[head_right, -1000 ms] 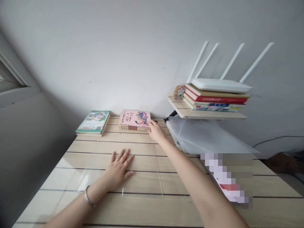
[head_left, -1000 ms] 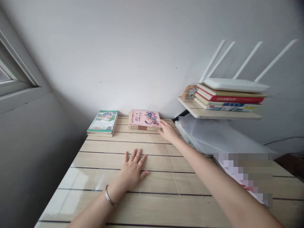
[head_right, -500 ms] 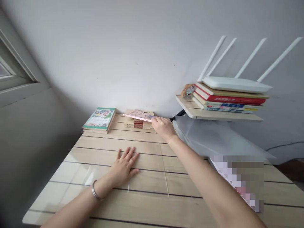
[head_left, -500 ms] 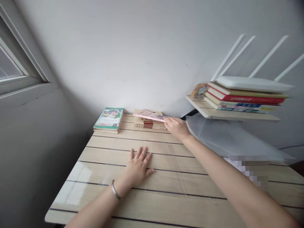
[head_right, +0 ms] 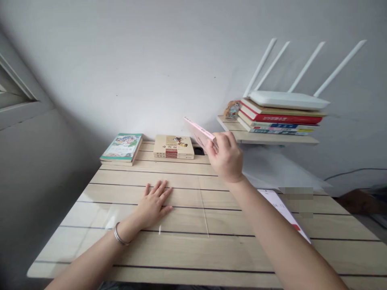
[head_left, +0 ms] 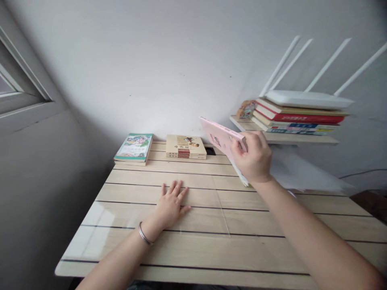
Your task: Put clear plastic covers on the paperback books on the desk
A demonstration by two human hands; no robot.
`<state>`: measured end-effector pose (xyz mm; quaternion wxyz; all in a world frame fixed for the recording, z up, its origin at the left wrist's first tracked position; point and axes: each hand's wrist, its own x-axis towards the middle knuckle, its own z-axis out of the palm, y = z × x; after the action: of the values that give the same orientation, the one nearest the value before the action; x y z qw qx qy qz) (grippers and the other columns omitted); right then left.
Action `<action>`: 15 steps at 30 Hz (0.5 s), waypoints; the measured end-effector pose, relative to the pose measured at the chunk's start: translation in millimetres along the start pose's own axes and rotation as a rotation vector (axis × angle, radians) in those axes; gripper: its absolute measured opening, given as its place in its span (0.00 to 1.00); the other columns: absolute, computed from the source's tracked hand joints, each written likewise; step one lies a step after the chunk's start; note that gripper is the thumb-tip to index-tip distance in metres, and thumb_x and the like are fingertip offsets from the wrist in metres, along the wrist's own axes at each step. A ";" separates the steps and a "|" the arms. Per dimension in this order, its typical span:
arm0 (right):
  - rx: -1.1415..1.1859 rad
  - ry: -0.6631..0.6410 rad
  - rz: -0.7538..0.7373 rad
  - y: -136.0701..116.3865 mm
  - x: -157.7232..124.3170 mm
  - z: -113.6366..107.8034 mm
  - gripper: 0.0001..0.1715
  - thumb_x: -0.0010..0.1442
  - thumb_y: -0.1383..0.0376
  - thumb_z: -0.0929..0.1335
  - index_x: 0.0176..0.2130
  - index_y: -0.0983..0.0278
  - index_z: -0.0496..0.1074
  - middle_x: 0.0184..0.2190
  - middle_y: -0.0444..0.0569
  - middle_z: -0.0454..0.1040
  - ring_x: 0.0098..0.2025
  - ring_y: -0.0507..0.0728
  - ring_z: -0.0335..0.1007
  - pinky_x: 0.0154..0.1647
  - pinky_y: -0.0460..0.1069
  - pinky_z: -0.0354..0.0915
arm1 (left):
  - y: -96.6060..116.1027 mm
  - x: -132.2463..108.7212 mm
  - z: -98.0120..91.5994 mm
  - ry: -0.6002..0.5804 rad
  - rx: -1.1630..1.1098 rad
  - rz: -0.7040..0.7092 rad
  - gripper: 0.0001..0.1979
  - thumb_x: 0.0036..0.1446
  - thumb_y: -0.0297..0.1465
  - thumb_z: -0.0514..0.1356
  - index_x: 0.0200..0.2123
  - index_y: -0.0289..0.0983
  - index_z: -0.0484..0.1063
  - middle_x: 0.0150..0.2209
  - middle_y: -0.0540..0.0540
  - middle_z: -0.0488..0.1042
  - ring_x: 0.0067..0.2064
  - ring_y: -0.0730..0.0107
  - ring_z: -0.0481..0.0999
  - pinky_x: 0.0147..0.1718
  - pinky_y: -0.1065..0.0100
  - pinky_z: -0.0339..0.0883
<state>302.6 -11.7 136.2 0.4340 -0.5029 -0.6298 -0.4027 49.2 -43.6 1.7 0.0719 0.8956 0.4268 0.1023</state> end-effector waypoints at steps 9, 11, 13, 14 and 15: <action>0.045 -0.178 -0.499 -88.8 -45.1 -35.6 0.10 0.60 0.73 0.66 0.42 0.65 0.71 0.32 0.49 0.73 0.40 0.55 0.71 0.34 0.47 0.65 | -10.6 5.6 5.0 0.251 -0.507 -0.110 0.18 0.58 0.28 0.52 0.53 0.35 0.63 0.63 0.33 0.57 0.62 0.57 0.60 0.59 0.47 0.53; 0.074 -0.241 -0.491 -117.6 -61.3 -28.6 0.10 0.61 0.73 0.64 0.41 0.65 0.72 0.28 0.48 0.71 0.34 0.54 0.70 0.30 0.47 0.65 | -20.6 6.9 5.2 0.427 -0.677 -0.228 0.13 0.57 0.29 0.52 0.46 0.36 0.66 0.54 0.36 0.67 0.54 0.59 0.69 0.54 0.53 0.62; 0.105 -0.317 -0.473 -143.4 -78.3 -18.8 0.10 0.61 0.73 0.63 0.38 0.65 0.72 0.27 0.47 0.70 0.31 0.54 0.68 0.28 0.47 0.64 | -32.0 7.7 2.8 0.569 -0.751 -0.383 0.09 0.58 0.31 0.51 0.42 0.37 0.64 0.44 0.40 0.71 0.47 0.61 0.73 0.49 0.54 0.66; 0.123 -0.355 -0.473 -153.9 -86.0 -14.0 0.10 0.61 0.73 0.62 0.37 0.65 0.72 0.27 0.48 0.70 0.32 0.55 0.69 0.27 0.48 0.63 | -37.4 7.9 1.1 0.608 -0.756 -0.440 0.09 0.58 0.32 0.50 0.42 0.37 0.63 0.41 0.41 0.71 0.45 0.60 0.73 0.48 0.54 0.66; 0.140 -0.388 -0.469 -162.2 -92.2 -9.9 0.10 0.61 0.73 0.62 0.37 0.65 0.72 0.28 0.48 0.70 0.33 0.55 0.68 0.26 0.48 0.63 | -42.2 7.9 -0.8 0.622 -0.752 -0.471 0.09 0.59 0.33 0.49 0.42 0.37 0.62 0.39 0.42 0.70 0.44 0.60 0.73 0.47 0.53 0.66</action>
<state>155.4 -74.7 40.0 0.2345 -0.3804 -0.8258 -0.3439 22.2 -11.0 -5.7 0.2788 0.6156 0.5511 0.4895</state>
